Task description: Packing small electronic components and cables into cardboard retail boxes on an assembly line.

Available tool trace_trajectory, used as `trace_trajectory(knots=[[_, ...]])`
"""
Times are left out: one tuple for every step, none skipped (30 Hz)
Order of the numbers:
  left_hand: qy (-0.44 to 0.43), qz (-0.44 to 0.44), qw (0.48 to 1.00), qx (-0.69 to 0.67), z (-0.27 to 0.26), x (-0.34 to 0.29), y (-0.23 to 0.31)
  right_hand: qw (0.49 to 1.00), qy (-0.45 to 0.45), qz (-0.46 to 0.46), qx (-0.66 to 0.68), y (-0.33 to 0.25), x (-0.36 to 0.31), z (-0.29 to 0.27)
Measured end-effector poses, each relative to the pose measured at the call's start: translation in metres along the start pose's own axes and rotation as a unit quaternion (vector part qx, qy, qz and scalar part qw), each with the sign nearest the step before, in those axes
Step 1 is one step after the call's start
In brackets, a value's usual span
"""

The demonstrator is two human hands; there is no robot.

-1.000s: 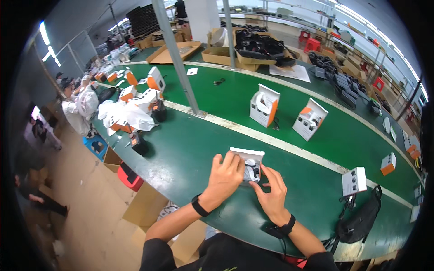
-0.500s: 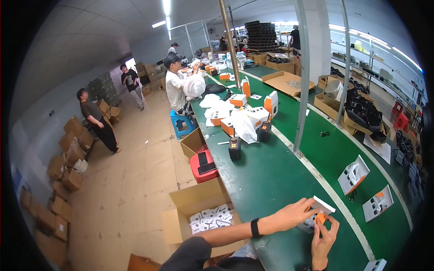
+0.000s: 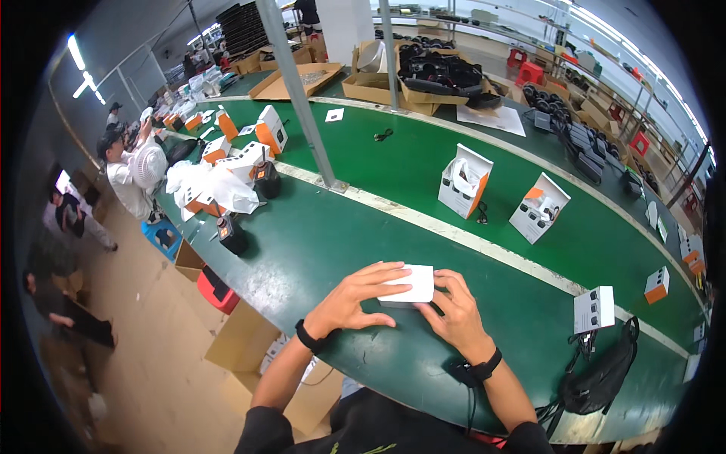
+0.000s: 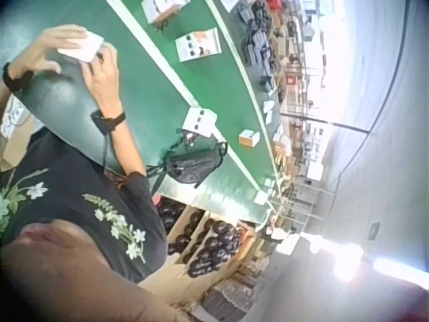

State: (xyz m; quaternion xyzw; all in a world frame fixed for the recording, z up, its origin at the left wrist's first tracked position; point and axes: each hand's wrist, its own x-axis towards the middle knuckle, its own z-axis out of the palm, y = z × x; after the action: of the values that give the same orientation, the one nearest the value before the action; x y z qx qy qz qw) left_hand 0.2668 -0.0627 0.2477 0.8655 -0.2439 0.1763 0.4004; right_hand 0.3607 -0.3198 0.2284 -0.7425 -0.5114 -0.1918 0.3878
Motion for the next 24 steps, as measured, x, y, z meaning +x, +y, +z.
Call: trace_trajectory(knots=[[0.012, -0.015, 1.000, 0.003, 0.004, -0.001, 0.006, 1.000, 0.003, 0.005, -0.005, 0.001, -0.005, -0.001], [0.038, -0.014, 0.999, 0.019, 0.014, -0.003, -0.001, 0.996, 0.029, 0.046, 0.069, 0.000, -0.009, 0.000], [0.036, -0.016, 0.999, 0.017, 0.017, -0.005, 0.000, 0.984, 0.054, 0.085, 0.145, -0.004, -0.012, 0.000], [0.056, -0.017, 0.998, 0.029, 0.018, -0.006, 0.000, 0.984, 0.053, 0.087, 0.146, -0.008, -0.011, 0.000], [0.077, -0.019, 0.996, 0.042, 0.019, -0.008, 0.001, 0.982, 0.066, 0.105, 0.139, -0.012, -0.007, 0.000], [0.077, -0.020, 0.996, 0.040, 0.020, -0.007, 0.002, 0.981, 0.079, 0.122, 0.131, -0.013, -0.002, -0.002], [0.080, -0.020, 0.995, 0.049, 0.020, -0.006, 0.004, 0.981, 0.078, 0.124, 0.131, -0.009, 0.001, -0.004], [0.084, -0.021, 0.995, 0.059, 0.020, -0.006, 0.004, 0.991, 0.044, 0.081, 0.100, -0.005, 0.002, -0.005], [0.083, -0.020, 0.995, 0.057, 0.020, -0.006, 0.003, 0.997, 0.012, 0.038, 0.068, -0.001, 0.002, -0.005], [0.081, -0.023, 0.995, 0.060, 0.019, -0.007, 0.002, 0.998, 0.008, 0.015, 0.057, 0.006, -0.002, 0.000], [0.078, -0.027, 0.995, 0.064, 0.019, -0.007, 0.000, 0.998, 0.009, 0.018, 0.055, 0.007, -0.005, 0.002], [0.076, -0.025, 0.995, 0.060, 0.018, -0.005, -0.001, 0.998, 0.007, 0.025, 0.050, 0.007, -0.006, 0.003], [0.068, -0.024, 0.995, 0.068, 0.017, -0.004, -0.001, 0.998, 0.006, 0.034, 0.045, 0.007, -0.006, 0.003], [0.060, -0.024, 0.995, 0.075, 0.016, -0.003, 0.000, 0.998, 0.008, 0.038, 0.042, 0.006, -0.006, 0.000], [0.055, -0.023, 0.996, 0.073, 0.012, -0.004, 0.002, 0.999, -0.015, 0.027, 0.026, 0.005, -0.004, -0.002], [0.026, -0.013, 0.995, 0.097, 0.009, -0.003, 0.004, 0.999, -0.038, 0.019, 0.006, 0.005, -0.005, -0.006], [-0.004, -0.001, 0.993, 0.121, 0.007, -0.003, 0.005, 0.999, -0.036, 0.027, 0.001, 0.006, -0.005, -0.007], [-0.011, 0.007, 0.994, 0.112, 0.006, -0.007, 0.009, 0.999, -0.038, 0.014, 0.008, 0.005, -0.005, -0.009], [-0.017, -0.005, 0.992, 0.123, 0.006, -0.009, 0.012, 0.999, -0.038, 0.000, 0.007, 0.006, -0.002, -0.013], [-0.023, -0.015, 0.990, 0.135, 0.007, -0.008, 0.010, 0.999, -0.031, -0.017, 0.019, 0.007, 0.001, -0.015], [-0.029, 0.003, 0.992, 0.125, 0.011, -0.006, 0.008, 0.998, -0.018, -0.010, 0.054, 0.009, 0.004, -0.015], [-0.039, -0.001, 0.993, 0.108, 0.014, -0.005, 0.007, 0.993, -0.050, 0.040, 0.103, 0.016, -0.003, -0.006], [-0.049, -0.004, 0.995, 0.090, 0.019, 0.002, 0.003, 0.981, -0.080, 0.089, 0.152, 0.023, -0.011, -0.002], [-0.052, 0.004, 0.995, 0.086, 0.022, 0.010, 0.002, 0.982, -0.075, 0.093, 0.144, 0.022, -0.010, -0.014]])
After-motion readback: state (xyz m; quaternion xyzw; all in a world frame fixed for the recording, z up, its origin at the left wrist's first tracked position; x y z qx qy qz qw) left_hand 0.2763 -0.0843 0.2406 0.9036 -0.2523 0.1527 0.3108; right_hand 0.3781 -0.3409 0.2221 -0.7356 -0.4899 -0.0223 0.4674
